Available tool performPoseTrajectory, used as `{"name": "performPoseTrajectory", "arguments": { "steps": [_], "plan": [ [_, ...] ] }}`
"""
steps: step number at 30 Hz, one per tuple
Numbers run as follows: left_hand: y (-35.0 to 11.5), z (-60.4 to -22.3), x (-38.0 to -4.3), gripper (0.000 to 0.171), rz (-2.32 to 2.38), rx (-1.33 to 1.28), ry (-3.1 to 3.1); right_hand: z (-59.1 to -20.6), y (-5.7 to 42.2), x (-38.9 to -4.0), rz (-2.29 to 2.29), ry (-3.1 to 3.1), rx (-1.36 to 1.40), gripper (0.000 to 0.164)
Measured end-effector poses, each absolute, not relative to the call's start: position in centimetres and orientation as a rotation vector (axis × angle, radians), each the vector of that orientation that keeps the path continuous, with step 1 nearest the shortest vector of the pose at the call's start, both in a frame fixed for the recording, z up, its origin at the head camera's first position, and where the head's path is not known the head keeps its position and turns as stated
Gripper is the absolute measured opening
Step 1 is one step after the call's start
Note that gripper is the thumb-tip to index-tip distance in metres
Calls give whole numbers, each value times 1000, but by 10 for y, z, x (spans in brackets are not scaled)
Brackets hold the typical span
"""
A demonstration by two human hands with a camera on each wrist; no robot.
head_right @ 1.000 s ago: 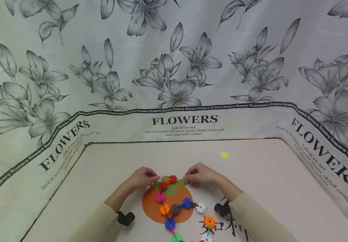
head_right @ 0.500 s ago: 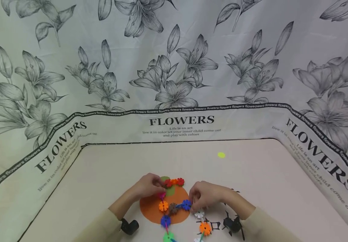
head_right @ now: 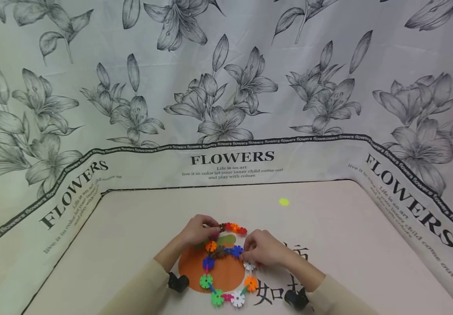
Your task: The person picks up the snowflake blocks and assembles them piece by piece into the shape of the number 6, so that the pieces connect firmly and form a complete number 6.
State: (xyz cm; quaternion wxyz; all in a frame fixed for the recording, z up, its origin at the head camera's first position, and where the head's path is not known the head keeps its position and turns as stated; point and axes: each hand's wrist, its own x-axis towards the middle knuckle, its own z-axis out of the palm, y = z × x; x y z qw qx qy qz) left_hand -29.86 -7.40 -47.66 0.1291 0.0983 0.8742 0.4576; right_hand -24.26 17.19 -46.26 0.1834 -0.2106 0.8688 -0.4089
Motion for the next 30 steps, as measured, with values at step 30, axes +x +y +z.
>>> {"name": "performPoseTrajectory", "arguments": {
  "steps": [30],
  "plan": [
    [-84,-482,-299,22,1371,208,2593,-452,144,-321,-743,2824,-766,46]
  ]
}}
